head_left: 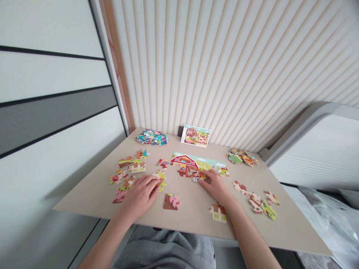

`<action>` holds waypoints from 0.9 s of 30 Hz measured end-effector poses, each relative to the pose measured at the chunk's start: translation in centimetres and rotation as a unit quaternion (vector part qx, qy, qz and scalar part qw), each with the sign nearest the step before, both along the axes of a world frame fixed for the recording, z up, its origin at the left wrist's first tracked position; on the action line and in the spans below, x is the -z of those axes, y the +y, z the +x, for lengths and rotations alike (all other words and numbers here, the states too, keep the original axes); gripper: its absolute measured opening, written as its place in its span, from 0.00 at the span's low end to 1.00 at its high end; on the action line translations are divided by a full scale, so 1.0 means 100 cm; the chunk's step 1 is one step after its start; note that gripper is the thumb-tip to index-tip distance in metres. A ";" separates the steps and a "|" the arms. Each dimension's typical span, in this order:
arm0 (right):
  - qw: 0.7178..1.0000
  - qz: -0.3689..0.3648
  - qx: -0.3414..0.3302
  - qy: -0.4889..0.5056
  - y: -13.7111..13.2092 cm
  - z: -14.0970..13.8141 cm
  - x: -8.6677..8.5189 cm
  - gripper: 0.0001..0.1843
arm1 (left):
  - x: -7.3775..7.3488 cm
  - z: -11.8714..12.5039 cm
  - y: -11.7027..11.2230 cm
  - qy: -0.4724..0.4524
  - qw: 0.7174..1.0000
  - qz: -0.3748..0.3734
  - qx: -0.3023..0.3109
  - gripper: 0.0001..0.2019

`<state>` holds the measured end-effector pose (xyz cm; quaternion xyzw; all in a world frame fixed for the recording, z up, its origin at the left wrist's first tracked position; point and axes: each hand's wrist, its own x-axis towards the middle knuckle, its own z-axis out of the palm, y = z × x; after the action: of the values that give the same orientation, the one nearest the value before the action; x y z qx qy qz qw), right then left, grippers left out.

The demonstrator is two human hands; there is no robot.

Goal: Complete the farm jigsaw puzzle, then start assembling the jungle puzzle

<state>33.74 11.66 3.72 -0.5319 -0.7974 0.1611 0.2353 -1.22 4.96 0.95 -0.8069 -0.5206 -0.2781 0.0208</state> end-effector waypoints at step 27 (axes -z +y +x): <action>0.983 0.108 -0.099 -0.109 0.001 -0.026 0.004 0.18 | 0.000 -0.001 0.000 0.001 1.000 0.009 -0.001 0.11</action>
<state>31.12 11.72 3.37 -0.4361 -0.8798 0.0373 0.1857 -1.30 4.96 1.00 -0.8067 -0.5188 -0.2816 0.0286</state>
